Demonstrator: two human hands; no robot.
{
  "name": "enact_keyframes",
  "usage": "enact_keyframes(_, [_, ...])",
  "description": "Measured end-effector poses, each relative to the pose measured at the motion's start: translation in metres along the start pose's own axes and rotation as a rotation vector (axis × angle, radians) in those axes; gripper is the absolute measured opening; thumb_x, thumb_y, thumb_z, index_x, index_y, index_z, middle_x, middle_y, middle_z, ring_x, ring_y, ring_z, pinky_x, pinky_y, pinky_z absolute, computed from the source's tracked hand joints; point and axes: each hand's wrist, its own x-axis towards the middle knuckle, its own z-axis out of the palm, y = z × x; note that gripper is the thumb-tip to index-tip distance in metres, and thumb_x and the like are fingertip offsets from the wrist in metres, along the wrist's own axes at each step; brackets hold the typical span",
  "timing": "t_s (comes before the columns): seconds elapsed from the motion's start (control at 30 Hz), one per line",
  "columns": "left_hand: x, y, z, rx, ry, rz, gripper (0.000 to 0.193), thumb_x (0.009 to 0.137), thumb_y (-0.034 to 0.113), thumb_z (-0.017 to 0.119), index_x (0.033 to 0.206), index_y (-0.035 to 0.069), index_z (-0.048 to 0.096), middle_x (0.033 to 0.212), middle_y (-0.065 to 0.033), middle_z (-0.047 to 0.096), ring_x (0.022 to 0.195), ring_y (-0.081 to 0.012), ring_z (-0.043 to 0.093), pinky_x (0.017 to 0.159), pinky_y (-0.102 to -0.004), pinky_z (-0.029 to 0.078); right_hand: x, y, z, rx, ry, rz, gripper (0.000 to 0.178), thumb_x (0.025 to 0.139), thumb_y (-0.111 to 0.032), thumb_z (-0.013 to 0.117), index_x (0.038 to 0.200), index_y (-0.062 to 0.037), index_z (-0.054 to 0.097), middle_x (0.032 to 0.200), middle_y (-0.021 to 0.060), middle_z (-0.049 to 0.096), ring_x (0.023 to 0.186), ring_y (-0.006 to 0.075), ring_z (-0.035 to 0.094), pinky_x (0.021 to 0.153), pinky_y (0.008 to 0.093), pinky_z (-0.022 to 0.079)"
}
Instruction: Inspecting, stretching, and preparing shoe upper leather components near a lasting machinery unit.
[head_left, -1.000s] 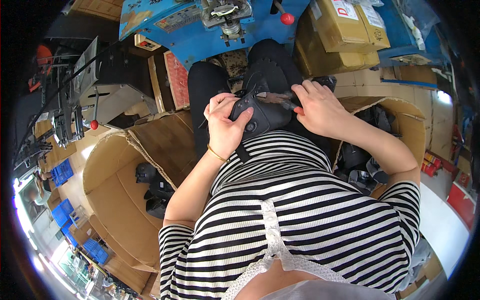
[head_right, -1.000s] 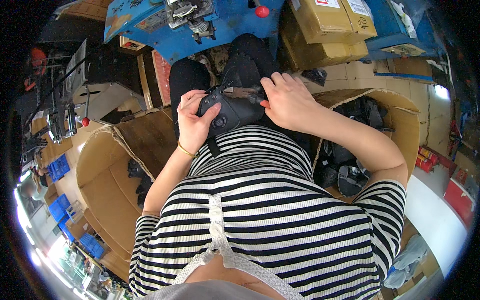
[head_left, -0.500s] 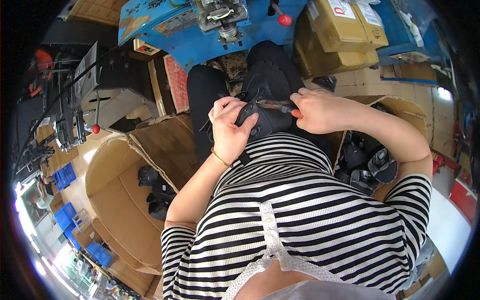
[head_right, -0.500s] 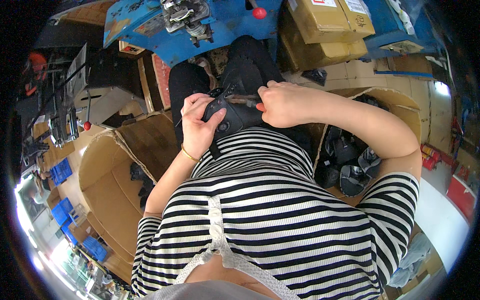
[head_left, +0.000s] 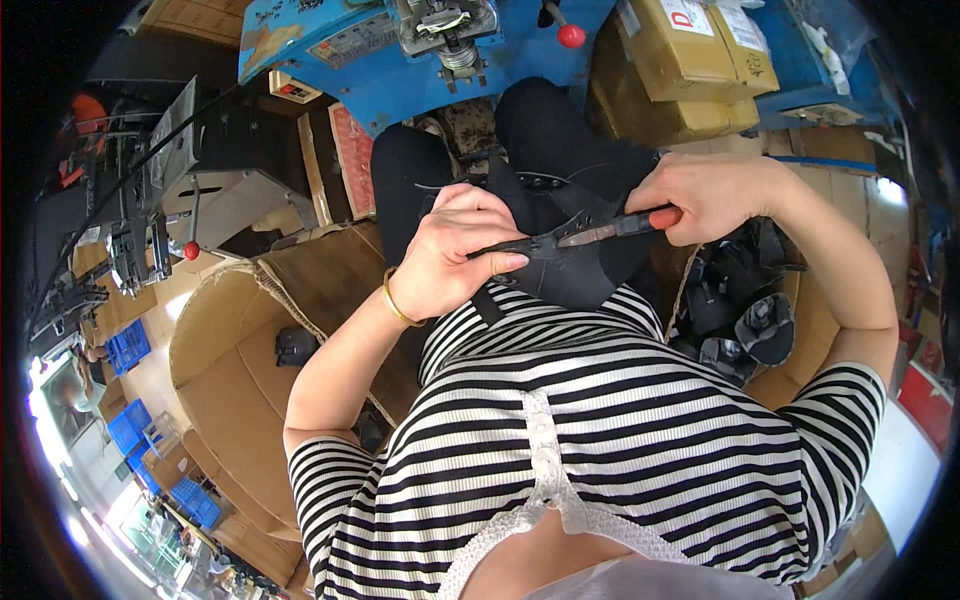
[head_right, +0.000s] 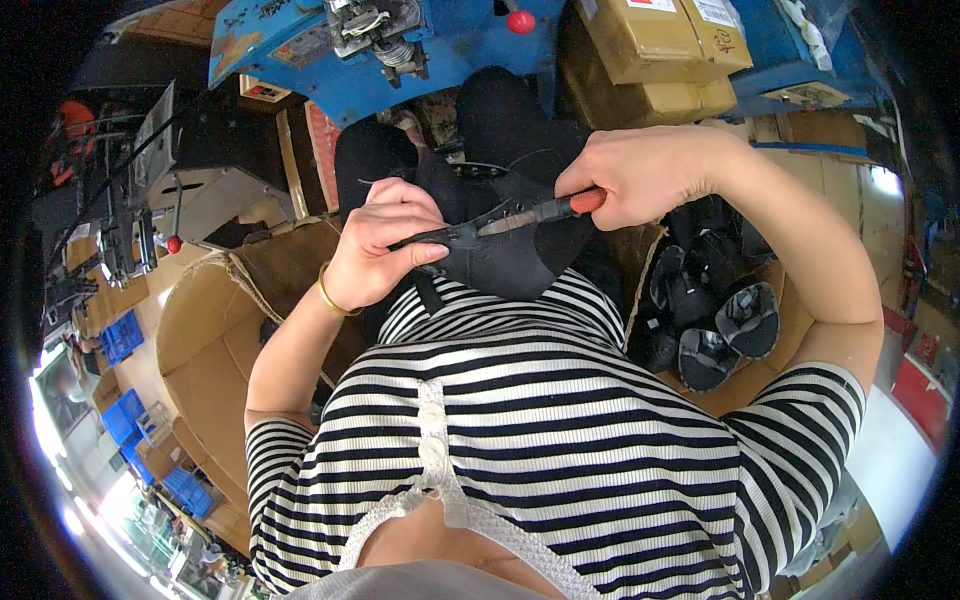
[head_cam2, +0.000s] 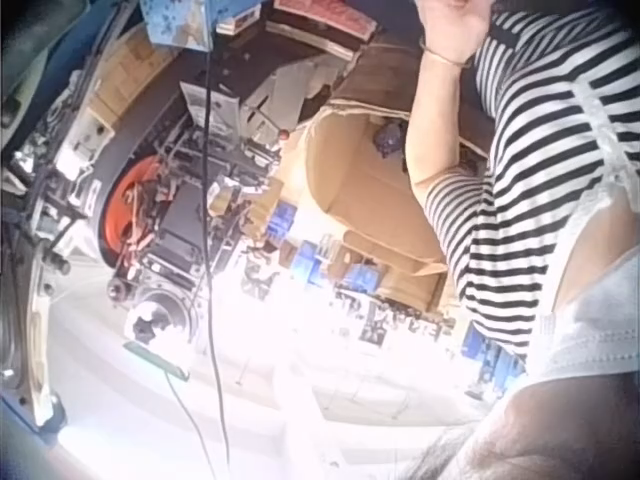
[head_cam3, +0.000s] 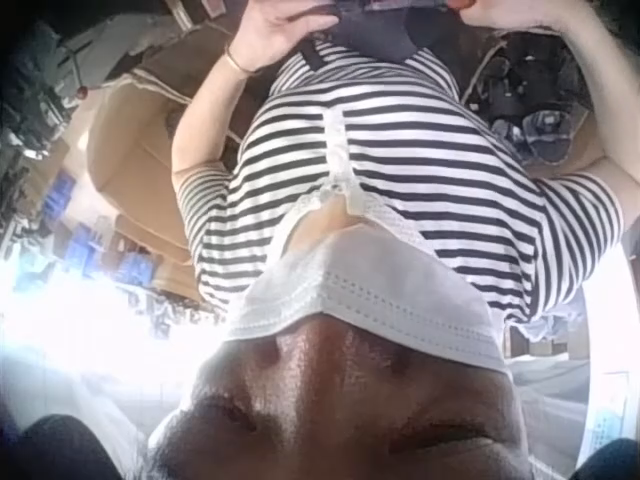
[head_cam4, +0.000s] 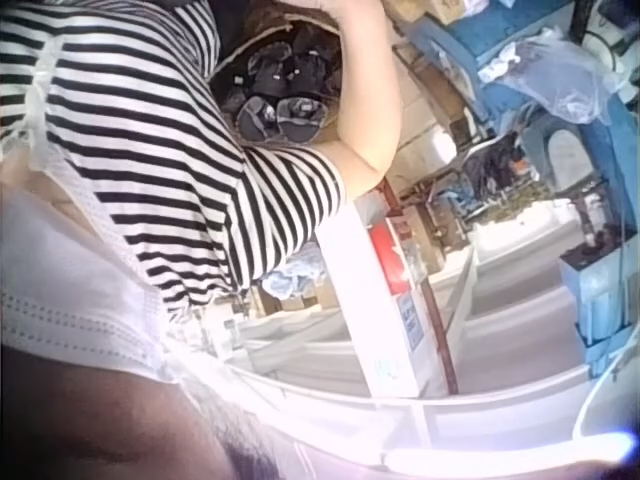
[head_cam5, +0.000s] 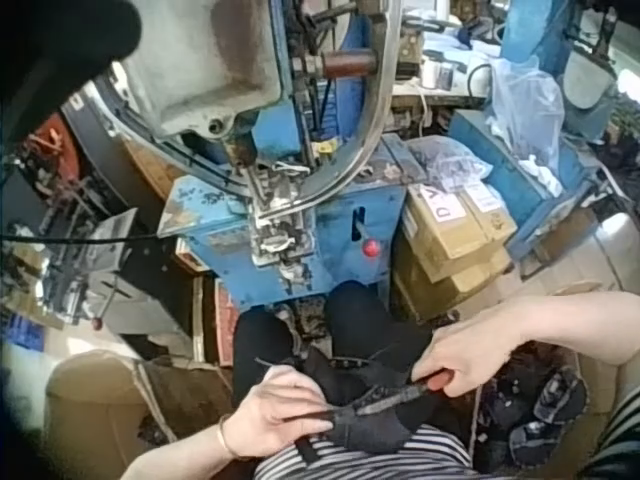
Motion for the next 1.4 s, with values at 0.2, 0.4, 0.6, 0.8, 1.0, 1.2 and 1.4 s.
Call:
enact_keyframes(0.2, [-0.004, 0.01, -0.007, -0.021, -0.051, 0.035, 0.021, 0.069, 0.015, 0.077, 0.081, 0.0, 0.07, 0.08, -0.0069, 0.066, 0.083, -0.0213, 0.06, 0.089, -0.0383, 0.037, -0.007, -0.001, 0.007, 0.023, 0.103, -0.141, 0.015, 0.066, -0.004, 0.056, 0.073, 0.0038, 0.045, 0.07, 0.0173, 0.051, 0.066, 0.0372, 0.051, 0.057, 0.0438, 0.038])
enact_keyframes(0.4, [-0.008, 0.013, -0.018, -0.009, -0.066, 0.005, 0.021, 0.069, 0.014, 0.077, 0.082, -0.001, 0.07, 0.076, -0.0068, 0.065, 0.082, -0.0215, 0.06, 0.087, -0.0365, 0.039, -0.004, -0.003, 0.012, -0.191, 0.34, -0.229, 0.023, 0.063, -0.005, 0.064, 0.083, 0.0013, 0.054, 0.076, 0.0161, 0.055, 0.076, 0.0378, 0.057, 0.063, 0.0447, 0.045])
enact_keyframes(0.6, [-0.07, -0.034, -0.052, -0.316, 0.161, -0.566, 0.016, 0.078, 0.006, 0.073, 0.088, -0.006, 0.067, 0.089, -0.0078, 0.062, 0.088, -0.0186, 0.056, 0.081, -0.0303, 0.043, -0.07, 0.066, -0.006, -0.52, 0.686, 0.256, 0.034, 0.073, -0.005, 0.064, 0.106, 0.0005, 0.059, 0.096, 0.0184, 0.061, 0.09, 0.0374, 0.061, 0.078, 0.045, 0.05])
enact_keyframes(0.8, [-0.043, -0.033, -0.053, -0.392, 0.081, -0.498, 0.018, 0.082, 0.01, 0.071, 0.088, -0.007, 0.066, 0.096, -0.0089, 0.06, 0.096, -0.0203, 0.053, 0.089, -0.0317, 0.039, -0.061, 0.138, -0.002, -0.611, 0.889, 0.403, 0.034, 0.081, -0.016, 0.064, 0.11, -0.0002, 0.056, 0.1, 0.0174, 0.058, 0.093, 0.0378, 0.059, 0.078, 0.0444, 0.05])
enact_keyframes(1.0, [-0.032, -0.026, -0.051, -0.19, -0.031, -0.332, 0.04, 0.069, 0.011, 0.079, 0.107, 0.005, 0.069, 0.122, -0.0037, 0.063, 0.126, -0.0251, 0.045, 0.107, -0.0405, 0.033, -0.035, 0.241, -0.029, -0.593, 1.075, 0.585, 0.047, 0.081, -0.038, 0.069, 0.109, -0.0015, 0.058, 0.1, 0.0165, 0.058, 0.092, 0.0368, 0.06, 0.077, 0.0441, 0.05])
enact_keyframes(1.2, [-0.033, -0.034, -0.054, -0.134, -0.11, -0.388, 0.039, 0.07, 0.016, 0.081, 0.106, 0.006, 0.071, 0.11, -0.0029, 0.069, 0.122, -0.0221, 0.05, 0.113, -0.044, 0.024, -0.027, 0.264, -0.038, -0.713, 1.142, 0.604, 0.065, 0.083, -0.056, 0.061, 0.122, -0.0045, 0.056, 0.117, 0.0172, 0.057, 0.111, 0.0342, 0.054, 0.091, 0.044, 0.045])
enact_keyframes(1.4, [-0.046, -0.038, -0.047, -0.434, 0.31, -0.627, 0.04, 0.076, 0.007, 0.077, 0.113, -0.004, 0.065, 0.1, -0.0045, 0.07, 0.098, -0.0133, 0.06, 0.101, -0.0347, 0.039, 0.012, 0.128, -0.008, -0.383, 1.28, 0.251, 0.044, 0.086, -0.045, 0.062, 0.089, -0.002, 0.066, 0.085, 0.0165, 0.064, 0.082, 0.0336, 0.062, 0.072, 0.0403, 0.049])
